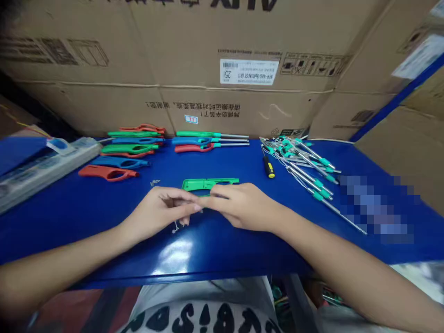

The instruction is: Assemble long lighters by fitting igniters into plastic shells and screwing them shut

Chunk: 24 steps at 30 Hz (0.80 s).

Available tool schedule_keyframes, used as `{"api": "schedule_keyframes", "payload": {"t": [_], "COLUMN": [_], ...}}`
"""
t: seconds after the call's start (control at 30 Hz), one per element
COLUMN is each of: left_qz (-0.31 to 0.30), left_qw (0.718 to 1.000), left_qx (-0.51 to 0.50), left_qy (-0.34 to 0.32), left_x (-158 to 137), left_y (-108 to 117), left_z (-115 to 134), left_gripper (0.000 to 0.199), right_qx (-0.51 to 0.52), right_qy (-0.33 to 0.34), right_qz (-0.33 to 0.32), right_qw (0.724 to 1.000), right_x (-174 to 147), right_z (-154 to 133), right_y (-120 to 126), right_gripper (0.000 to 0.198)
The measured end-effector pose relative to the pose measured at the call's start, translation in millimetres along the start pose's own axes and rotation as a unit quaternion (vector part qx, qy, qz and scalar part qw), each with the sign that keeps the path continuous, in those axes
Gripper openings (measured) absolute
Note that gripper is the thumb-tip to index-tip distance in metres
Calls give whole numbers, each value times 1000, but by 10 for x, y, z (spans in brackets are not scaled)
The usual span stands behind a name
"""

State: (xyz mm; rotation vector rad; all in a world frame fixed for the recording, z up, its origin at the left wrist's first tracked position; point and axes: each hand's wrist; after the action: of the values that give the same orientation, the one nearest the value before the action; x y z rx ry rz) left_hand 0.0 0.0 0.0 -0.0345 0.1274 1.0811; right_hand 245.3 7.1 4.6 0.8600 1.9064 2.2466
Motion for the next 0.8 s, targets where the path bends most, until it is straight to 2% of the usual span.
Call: {"api": "schedule_keyframes", "payload": {"t": [0.13,0.23,0.3,0.4,0.47,0.6,0.7,0.8], "left_qz": [22,22,25,37,45,57,61,61], "left_qw": [997,982,958,909,886,867,855,855], "left_qx": [4,95,190,308,340,356,368,369], "left_qy": [-79,-164,-212,-280,-311,-344,-361,-360], "left_x": [6,-11,-24,-24,-13,1,8,34], "left_y": [-21,7,36,71,84,100,116,134], "left_z": [-58,-89,-102,-110,-111,-107,-94,-82], "left_gripper": [26,41,49,47,44,35,21,16], "right_qx": [29,44,54,72,78,127,200,282], "right_qy": [-24,-59,-85,-124,-154,-192,-195,-177], "right_qz": [6,21,28,22,-5,-102,-161,-214], "right_qw": [999,997,995,989,985,968,947,918], "right_x": [-5,-39,-69,-109,-124,-128,-122,-120], "right_z": [2,69,135,227,266,288,290,288], "right_y": [13,47,77,129,171,268,329,368], "right_gripper": [31,29,28,26,26,24,23,22]}}
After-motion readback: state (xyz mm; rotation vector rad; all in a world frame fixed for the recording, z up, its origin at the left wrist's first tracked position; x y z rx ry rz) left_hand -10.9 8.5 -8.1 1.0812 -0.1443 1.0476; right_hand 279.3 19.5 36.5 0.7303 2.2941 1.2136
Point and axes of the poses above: each hand's wrist, its own x-axis towards the middle knuckle, its own y-axis out of the back of the hand, z = x × y, and after that the axes turned 4 degrees about -x, right-handed
